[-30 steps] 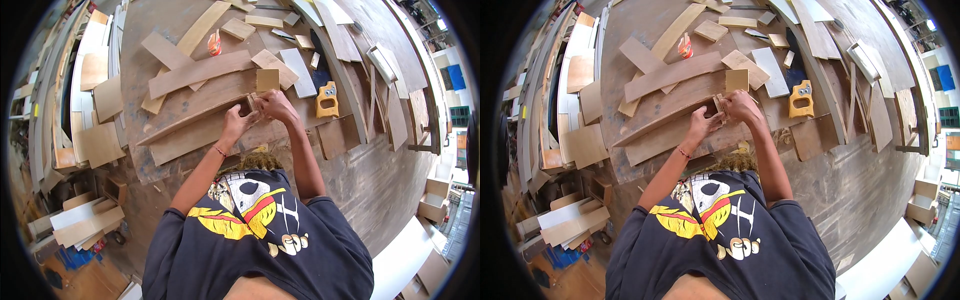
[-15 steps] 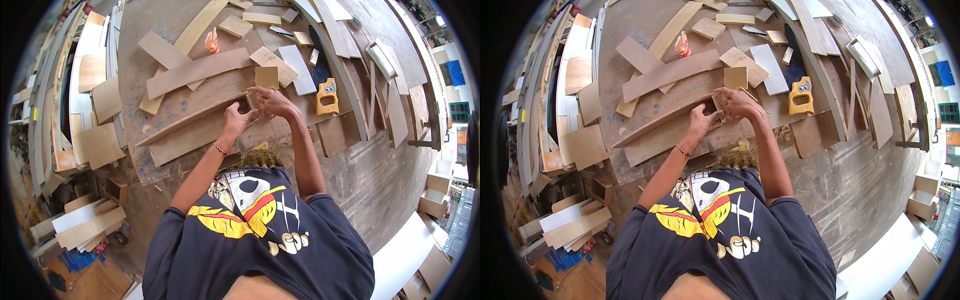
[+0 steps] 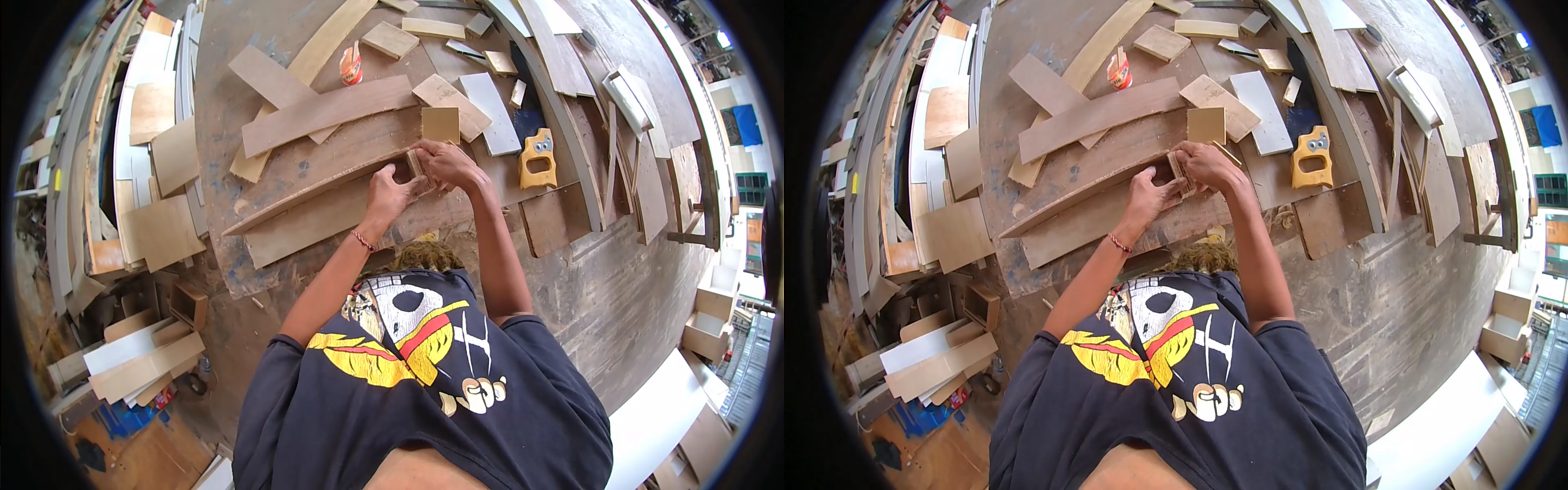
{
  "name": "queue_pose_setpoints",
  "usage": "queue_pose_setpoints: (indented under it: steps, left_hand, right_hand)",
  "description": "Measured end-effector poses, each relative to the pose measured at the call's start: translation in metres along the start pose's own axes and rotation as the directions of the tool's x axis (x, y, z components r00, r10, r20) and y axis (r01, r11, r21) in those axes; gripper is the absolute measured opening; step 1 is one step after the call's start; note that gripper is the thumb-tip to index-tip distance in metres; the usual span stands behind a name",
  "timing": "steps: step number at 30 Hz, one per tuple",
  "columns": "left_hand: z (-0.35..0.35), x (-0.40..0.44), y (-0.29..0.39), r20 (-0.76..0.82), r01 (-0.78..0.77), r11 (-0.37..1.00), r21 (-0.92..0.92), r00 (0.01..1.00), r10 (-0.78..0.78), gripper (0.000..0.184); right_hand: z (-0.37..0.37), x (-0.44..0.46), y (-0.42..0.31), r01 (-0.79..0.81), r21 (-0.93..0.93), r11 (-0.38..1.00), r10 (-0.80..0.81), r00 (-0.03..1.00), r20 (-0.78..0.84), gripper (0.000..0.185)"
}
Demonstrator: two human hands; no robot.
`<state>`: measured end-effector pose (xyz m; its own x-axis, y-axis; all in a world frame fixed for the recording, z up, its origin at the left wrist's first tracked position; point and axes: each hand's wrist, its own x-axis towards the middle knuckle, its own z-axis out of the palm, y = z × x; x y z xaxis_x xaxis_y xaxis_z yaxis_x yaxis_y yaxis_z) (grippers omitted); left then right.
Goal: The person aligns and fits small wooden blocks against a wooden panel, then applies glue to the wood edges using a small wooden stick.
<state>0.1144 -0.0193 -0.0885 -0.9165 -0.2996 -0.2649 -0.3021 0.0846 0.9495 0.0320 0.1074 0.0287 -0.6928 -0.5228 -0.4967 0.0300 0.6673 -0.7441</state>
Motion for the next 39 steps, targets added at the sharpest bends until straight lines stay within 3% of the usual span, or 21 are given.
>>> queue_pose_setpoints:
  steps: [5,7,9,12,14,17,23,26,28,34,35,36,38,39]
  left_hand:
    - [0.001,-0.001,0.0,-0.013,-0.008,1.0,-0.001,1.0,0.008,0.066]
    - [-0.004,-0.012,0.025,0.055,0.086,0.992,-0.091,0.995,-0.081,0.062]
    - [-0.002,-0.009,0.019,0.029,0.044,0.996,-0.083,0.999,-0.042,0.059]
    - [-0.002,-0.012,0.022,0.02,0.028,0.995,-0.092,0.999,-0.026,0.056]
    - [-0.004,-0.015,0.027,0.038,0.055,0.993,-0.108,0.998,-0.051,0.055]
    - [-0.004,-0.018,0.032,0.011,0.048,0.995,-0.088,0.999,-0.047,0.052]
    - [-0.003,-0.017,0.027,-0.009,0.044,0.995,-0.087,0.999,-0.045,0.051]
    - [0.0,-0.011,0.015,-0.095,-0.054,0.998,-0.042,0.994,0.05,0.051]
    - [-0.004,-0.011,0.022,0.04,0.006,0.995,-0.103,0.999,-0.002,0.044]
    - [-0.005,-0.026,0.058,0.037,0.118,0.973,-0.198,0.993,-0.113,0.033]
    - [-0.005,-0.025,0.055,0.029,0.126,0.978,-0.167,0.992,-0.122,0.034]
    - [-0.003,-0.018,0.039,0.029,0.12,0.978,-0.168,0.993,-0.117,0.034]
    - [0.001,-0.003,0.001,-0.045,-0.12,0.99,0.069,0.991,0.123,0.036]
    - [0.0,-0.006,0.013,-0.048,-0.122,0.99,0.07,0.991,0.126,0.036]
  right_hand:
    - [0.002,0.01,0.009,0.054,-0.119,0.991,-0.057,0.998,-0.017,0.032]
    - [0.001,0.007,0.011,0.087,-0.108,0.99,-0.091,0.995,-0.028,0.033]
    - [0.002,0.004,0.012,0.121,-0.099,0.988,-0.125,0.991,-0.039,0.034]
    - [0.003,0.001,0.017,-0.004,-0.025,1.0,0.003,0.999,-0.055,0.034]
    - [0.002,0.003,0.027,0.013,0.11,0.994,-0.019,0.999,0.05,0.034]
    - [0.003,0.002,0.034,0.055,0.174,0.983,-0.069,0.995,0.074,0.035]
    - [0.006,0.006,0.045,0.043,0.198,0.979,-0.062,0.994,0.091,0.037]
    - [0.007,0.005,0.05,0.081,0.231,0.969,-0.109,0.988,0.107,0.036]
    - [0.008,0.001,0.045,0.087,0.225,0.97,-0.109,0.99,0.091,0.036]
    - [0.017,0.001,0.044,0.127,0.048,0.991,-0.127,0.992,-0.001,0.039]
    - [0.023,0.003,0.048,0.162,0.079,0.984,-0.154,0.983,-0.102,0.042]
    - [0.025,0.002,0.05,0.201,0.107,0.974,-0.176,0.963,-0.202,0.046]
    - [0.02,-0.005,0.038,0.248,0.014,0.969,-0.241,0.95,-0.198,0.054]
    - [0.021,-0.006,0.037,0.243,-0.006,0.97,-0.239,0.952,-0.193,0.052]
